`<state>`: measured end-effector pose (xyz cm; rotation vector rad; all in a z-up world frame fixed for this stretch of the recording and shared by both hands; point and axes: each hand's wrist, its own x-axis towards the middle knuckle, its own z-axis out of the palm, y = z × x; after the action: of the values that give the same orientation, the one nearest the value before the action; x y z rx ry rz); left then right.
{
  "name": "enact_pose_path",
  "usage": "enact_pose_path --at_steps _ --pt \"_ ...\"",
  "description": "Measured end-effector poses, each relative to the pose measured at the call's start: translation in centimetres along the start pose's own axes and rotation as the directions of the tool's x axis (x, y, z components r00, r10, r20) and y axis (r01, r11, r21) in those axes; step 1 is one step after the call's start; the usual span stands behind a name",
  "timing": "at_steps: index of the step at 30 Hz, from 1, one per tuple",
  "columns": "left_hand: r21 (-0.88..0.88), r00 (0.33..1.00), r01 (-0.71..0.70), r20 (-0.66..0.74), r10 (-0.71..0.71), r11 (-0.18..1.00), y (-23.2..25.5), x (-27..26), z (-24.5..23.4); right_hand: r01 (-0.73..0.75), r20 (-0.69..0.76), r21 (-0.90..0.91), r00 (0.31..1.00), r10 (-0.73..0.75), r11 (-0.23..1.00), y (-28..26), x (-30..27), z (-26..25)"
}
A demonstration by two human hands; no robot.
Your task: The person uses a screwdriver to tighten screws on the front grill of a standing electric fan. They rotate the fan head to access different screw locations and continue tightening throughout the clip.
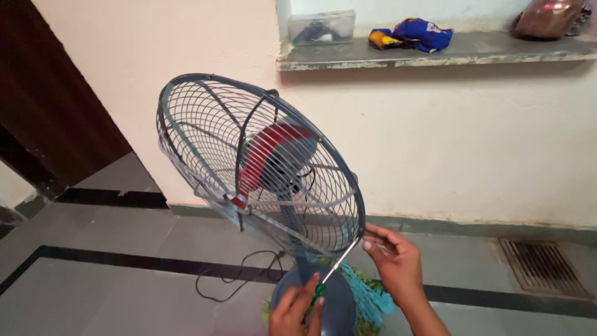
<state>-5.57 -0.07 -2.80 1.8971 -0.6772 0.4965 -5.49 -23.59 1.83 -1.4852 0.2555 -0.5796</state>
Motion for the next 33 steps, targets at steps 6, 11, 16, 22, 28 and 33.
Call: enact_pose_path --at_steps 6,11,16,22,28,33 --pt "0.062 0.998 0.063 -0.028 -0.062 0.996 4.4 2.2 -0.3 0.152 0.048 0.030 0.987 -0.153 0.988 -0.1 1.5 0.5" --pt "0.079 0.991 0.133 -0.009 -0.132 0.988 6.5 3.3 -1.1 0.054 0.042 0.001 0.998 -0.054 0.999 -0.4 2.8 0.5" --pt "0.044 0.982 0.185 0.038 -0.187 0.982 6.9 2.9 -1.8 0.034 0.071 0.011 0.997 -0.034 0.999 0.2 3.0 0.5" --pt "0.042 0.997 0.078 0.020 -0.078 0.996 7.4 2.9 -2.4 0.028 0.062 0.028 0.998 -0.030 0.999 -0.1 2.8 0.7" --pt "0.075 0.994 0.098 0.049 -0.101 0.992 8.0 3.3 -2.6 0.059 0.082 0.004 0.995 -0.059 0.998 -0.5 2.6 0.5" --pt "0.052 0.991 0.122 0.047 -0.124 0.991 8.3 3.3 -2.5 0.064 0.086 0.028 0.994 -0.066 0.998 -0.5 2.9 0.5"
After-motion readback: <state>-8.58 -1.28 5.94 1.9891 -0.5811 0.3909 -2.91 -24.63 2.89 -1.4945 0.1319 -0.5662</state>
